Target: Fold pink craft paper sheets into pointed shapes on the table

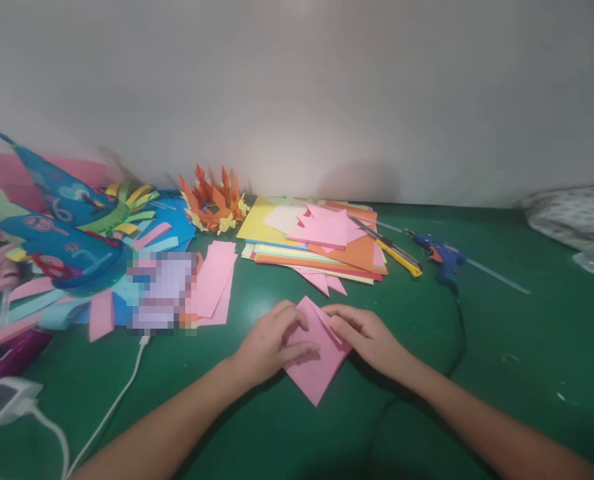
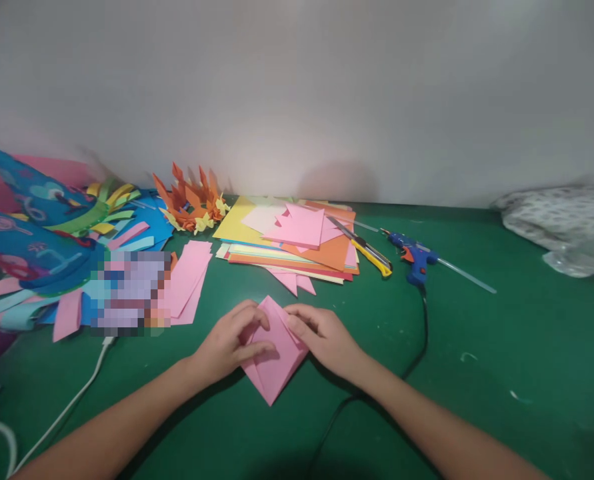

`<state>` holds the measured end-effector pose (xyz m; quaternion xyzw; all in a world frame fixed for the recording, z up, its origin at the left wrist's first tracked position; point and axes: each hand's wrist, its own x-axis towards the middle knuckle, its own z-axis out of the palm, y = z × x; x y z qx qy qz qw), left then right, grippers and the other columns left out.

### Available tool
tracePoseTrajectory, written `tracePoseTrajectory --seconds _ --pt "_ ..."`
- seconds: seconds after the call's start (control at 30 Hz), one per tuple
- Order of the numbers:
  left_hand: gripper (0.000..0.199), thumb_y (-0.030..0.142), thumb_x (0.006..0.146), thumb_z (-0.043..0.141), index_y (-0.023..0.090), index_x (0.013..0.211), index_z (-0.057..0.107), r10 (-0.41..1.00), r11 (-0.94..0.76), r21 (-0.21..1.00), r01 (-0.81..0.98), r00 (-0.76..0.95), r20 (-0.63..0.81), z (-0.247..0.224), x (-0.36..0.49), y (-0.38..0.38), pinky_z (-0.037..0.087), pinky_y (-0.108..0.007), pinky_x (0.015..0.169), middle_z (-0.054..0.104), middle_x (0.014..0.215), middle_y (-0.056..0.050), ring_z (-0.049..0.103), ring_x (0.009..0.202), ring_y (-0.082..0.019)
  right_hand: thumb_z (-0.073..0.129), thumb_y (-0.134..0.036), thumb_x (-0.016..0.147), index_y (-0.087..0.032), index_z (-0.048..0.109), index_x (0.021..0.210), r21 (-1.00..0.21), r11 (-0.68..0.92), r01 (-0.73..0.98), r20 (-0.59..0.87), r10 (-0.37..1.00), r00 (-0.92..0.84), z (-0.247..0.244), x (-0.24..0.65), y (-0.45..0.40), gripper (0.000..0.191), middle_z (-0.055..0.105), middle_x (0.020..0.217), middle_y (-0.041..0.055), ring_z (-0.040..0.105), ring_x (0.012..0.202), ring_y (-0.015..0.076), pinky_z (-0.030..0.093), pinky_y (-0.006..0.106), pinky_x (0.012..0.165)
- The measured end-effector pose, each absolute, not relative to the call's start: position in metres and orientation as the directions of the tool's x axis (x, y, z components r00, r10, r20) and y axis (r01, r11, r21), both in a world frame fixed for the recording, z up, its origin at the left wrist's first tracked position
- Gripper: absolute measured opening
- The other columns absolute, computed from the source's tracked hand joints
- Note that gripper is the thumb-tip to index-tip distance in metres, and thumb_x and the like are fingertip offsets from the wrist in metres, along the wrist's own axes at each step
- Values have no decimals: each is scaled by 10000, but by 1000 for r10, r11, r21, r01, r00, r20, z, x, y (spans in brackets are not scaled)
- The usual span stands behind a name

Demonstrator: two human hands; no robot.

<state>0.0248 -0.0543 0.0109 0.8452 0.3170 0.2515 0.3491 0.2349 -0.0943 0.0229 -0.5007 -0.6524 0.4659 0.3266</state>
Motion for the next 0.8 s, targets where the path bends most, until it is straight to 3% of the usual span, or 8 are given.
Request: tracePoseTrajectory --seconds 0.1,0.33,0.5,0.67,0.8 --pt "181 364 857 581 188 880 543 768 -519 757 396 605 210 14 20 -49 419 -255 713 542 863 -26 527 804 -160 476 -469 897 -197 618 1122 -959 -44 279 -136 939 -317 24 239 -94 380 663 898 29 566 723 149 439 238 624" --pt "123 292 912 473 195 896 548 793 -488 779 394 574 206 16 18 -47 412 -277 795 550 899 -34 532 880 -167 501 -485 876 -193 587 1197 -960 -120 253 -196 934 -300 22 240 -92 442 634 866 24 477 613 107 412 229 563" --pt "147 333 876 531 197 924 557 776 -470 814 342 600 195 16 15 -45 420 -276 775 552 895 -35 533 847 -170 553 -491 840 -178 608 1108 -965 -152 215 -206 944 -257 16 241 -90 416 576 709 -2 467 543 93 401 221 516" --pt "326 371 765 688 219 1034 583 670 -461 843 279 731 125 26 5 -37 424 -300 846 589 1002 -46 536 932 -193 630 -513 774 -163 602 929 -965 -228 133 -252 946 -203 14 245 -87 383 522 633 -28 443 483 68 353 190 443" --pt "239 324 770 698 210 967 626 690 -413 878 241 712 129 30 2 -33 419 -299 865 621 988 -46 556 934 -185 678 -494 734 -163 571 872 -957 -277 86 -289 937 -196 15 246 -86 374 502 617 -44 420 455 52 304 180 417"
